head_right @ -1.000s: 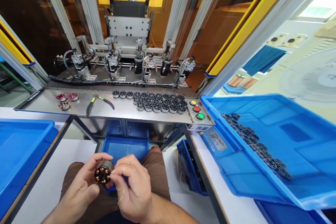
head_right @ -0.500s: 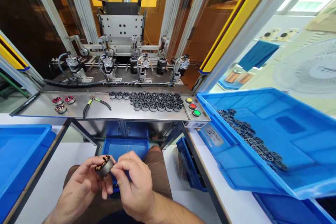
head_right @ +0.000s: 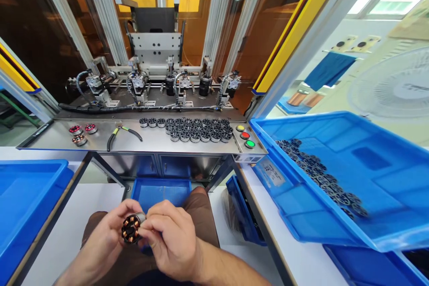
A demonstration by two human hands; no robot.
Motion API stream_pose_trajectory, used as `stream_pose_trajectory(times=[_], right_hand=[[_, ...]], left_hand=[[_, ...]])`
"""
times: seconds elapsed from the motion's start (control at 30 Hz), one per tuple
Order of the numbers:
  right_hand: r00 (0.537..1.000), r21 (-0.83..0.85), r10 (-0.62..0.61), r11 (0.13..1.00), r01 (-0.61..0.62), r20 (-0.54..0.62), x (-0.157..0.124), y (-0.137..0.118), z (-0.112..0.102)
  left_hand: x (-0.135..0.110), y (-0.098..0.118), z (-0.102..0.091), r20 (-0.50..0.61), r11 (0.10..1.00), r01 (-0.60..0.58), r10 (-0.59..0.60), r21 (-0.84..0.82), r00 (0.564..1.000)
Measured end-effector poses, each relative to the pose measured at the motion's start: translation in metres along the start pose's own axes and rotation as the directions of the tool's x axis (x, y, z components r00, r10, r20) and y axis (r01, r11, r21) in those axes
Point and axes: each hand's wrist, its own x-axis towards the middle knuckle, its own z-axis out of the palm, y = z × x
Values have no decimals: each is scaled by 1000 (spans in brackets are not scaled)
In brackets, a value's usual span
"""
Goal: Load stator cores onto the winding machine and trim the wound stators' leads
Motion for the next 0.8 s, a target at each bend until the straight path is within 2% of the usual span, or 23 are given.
stream_pose_trajectory(times=[0.07,0.13,0.2,0.3,0.4,0.47,0.53,0.6,0.67,0.8], right_hand=[[999,-47,-40,998,41,19,0,-1,-3],[1000,-62,-18,998,18,0,0,-3,-4],[997,-30,54,998,-55,-47,0,-5,-1],[974,88,189,980,-179,-122,-2,-7,6],[933,226,339,925,-306,-122,-6,-6,14],[881,378,469,830,-411,-70,-10,-3,20],[789,559,613,642,-526,39,-15,0,26],[693,676,702,432,-597,163,-20,2,31],[631,718,738,304,-626,237,-24,5,35],[567,736,773,203,-646,284,-26,6,39]], left_hand=[[0,-2,2,82,996,88,-87,-17,993],[-2,-4,4,81,997,58,-54,-46,995],[-4,-6,5,45,999,-10,12,-36,999],[-7,-7,5,12,989,-131,131,74,991],[-7,-8,5,-39,901,-311,337,302,941],[-7,-8,4,-10,765,-436,500,474,866],[-6,-9,2,62,600,-531,626,598,777],[-6,-10,-1,126,469,-574,691,672,712],[-7,-9,-3,162,392,-578,713,715,683],[-7,-5,-4,158,339,-551,729,762,666]])
